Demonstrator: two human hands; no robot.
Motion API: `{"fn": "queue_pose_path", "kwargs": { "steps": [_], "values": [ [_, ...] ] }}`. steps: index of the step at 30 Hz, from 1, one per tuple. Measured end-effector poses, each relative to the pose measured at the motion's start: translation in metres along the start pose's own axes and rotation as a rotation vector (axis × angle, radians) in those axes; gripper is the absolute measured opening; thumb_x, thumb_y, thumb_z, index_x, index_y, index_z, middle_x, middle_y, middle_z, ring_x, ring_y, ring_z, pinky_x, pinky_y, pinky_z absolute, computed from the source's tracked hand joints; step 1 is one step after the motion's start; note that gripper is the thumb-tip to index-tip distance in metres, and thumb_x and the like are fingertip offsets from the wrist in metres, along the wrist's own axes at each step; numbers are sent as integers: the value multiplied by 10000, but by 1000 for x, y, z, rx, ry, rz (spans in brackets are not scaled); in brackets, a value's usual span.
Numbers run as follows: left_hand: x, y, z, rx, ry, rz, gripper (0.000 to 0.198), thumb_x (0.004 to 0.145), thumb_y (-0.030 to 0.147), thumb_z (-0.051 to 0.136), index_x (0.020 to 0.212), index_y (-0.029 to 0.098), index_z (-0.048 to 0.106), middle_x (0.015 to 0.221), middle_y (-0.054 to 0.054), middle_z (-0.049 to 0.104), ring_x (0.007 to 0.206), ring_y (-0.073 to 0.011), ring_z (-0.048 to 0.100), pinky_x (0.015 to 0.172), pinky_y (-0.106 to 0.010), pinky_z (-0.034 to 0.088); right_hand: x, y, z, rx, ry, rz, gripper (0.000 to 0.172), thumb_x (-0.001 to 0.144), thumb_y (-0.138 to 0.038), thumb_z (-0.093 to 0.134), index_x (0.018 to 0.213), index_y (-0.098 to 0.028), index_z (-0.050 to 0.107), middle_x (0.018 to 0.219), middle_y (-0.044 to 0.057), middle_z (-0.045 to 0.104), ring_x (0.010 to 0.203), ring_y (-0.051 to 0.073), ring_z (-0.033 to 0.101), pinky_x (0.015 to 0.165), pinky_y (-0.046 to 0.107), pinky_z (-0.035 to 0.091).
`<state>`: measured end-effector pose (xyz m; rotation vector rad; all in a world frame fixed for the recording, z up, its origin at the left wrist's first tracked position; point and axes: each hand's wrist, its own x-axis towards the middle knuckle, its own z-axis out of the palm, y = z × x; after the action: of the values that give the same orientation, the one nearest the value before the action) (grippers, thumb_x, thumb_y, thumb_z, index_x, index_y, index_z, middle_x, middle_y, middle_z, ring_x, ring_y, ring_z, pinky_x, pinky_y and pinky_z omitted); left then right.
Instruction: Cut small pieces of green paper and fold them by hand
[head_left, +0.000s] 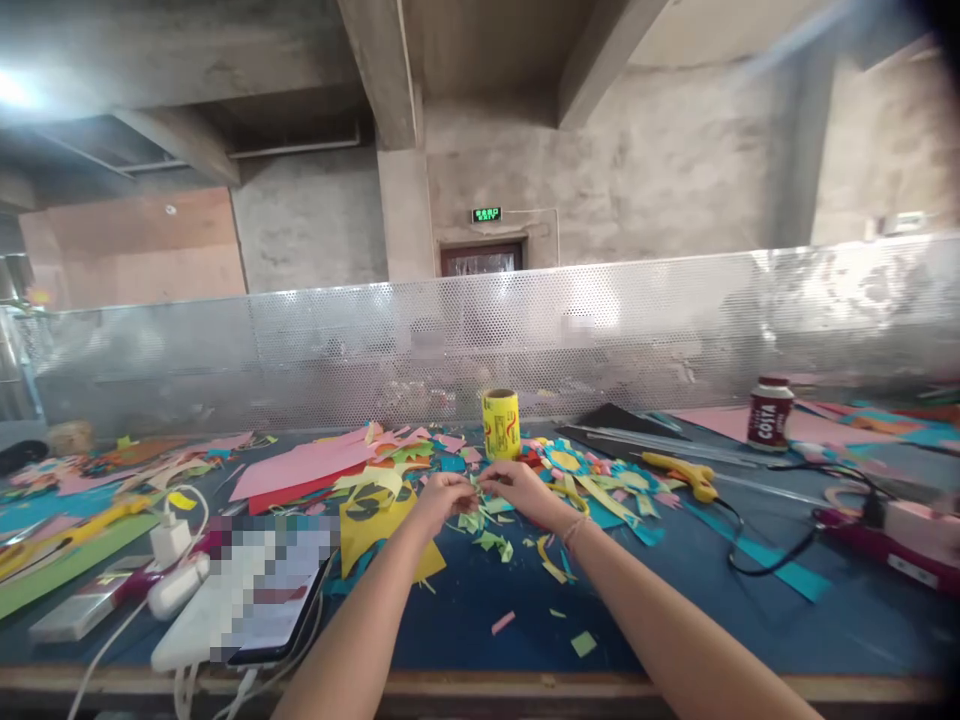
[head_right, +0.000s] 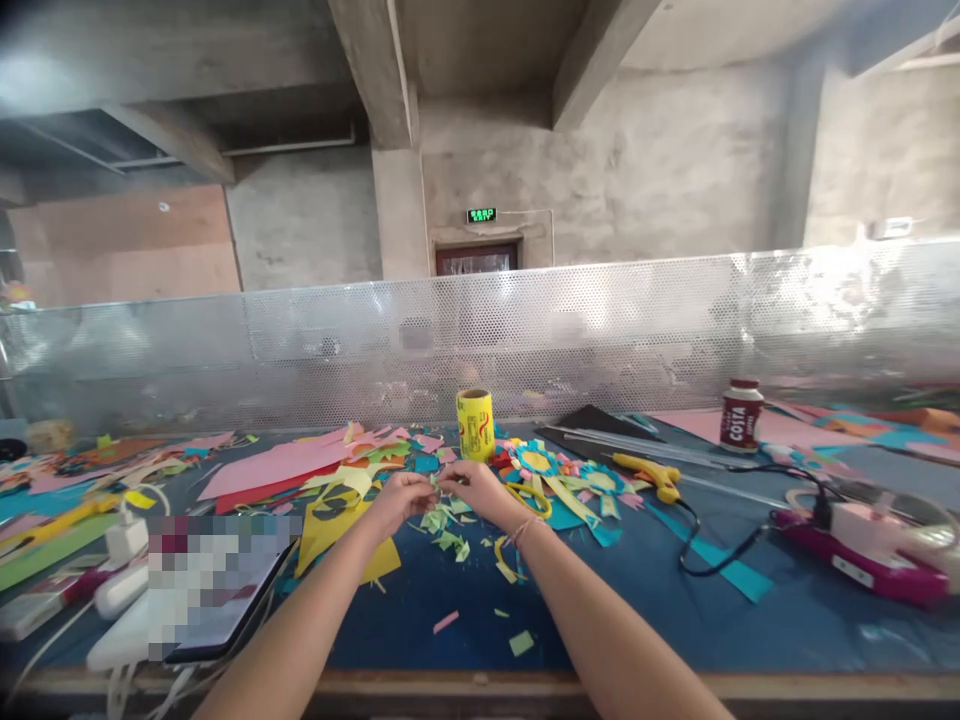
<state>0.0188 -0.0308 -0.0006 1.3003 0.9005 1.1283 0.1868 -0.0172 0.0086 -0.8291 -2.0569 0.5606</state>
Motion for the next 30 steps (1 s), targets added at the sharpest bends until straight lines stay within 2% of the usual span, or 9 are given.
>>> {"fn": "queue_pose_path", "kwargs": {
  "steps": [8,17,25,30],
  "values": [
    [6,-4,-3,114,-15,55,112,609,248,655,617,138,636,559,-17,623,501,-105,555,570,-244,443,3,2,1,-34,55,-32,198,763,-330,554,723,-151,630,723,40,618,689,149,553,634,265,434],
    [5,-5,-2,86,-39,104,154,627,277,663,667,129,652,617,-39,649,566,-118,585,611,-251,467,5,14,6,-9,38,-41,126,800,-263,469,718,-178,511,679,-1,534,632,123,513,612,252,436],
    [5,-6,0,104,-8,117,107,648,231,624,665,130,653,601,-36,651,555,-118,591,616,-251,476,5,7,9,-157,105,-78,119,805,-232,460,705,-178,497,690,10,544,658,130,504,633,257,411],
    [4,-3,3,89,24,85,87,655,197,594,649,129,649,598,-37,655,528,-113,588,619,-257,483,4,4,9,-168,145,-100,116,799,-233,484,705,-174,519,694,14,564,641,122,512,603,241,409]
  ]
}}
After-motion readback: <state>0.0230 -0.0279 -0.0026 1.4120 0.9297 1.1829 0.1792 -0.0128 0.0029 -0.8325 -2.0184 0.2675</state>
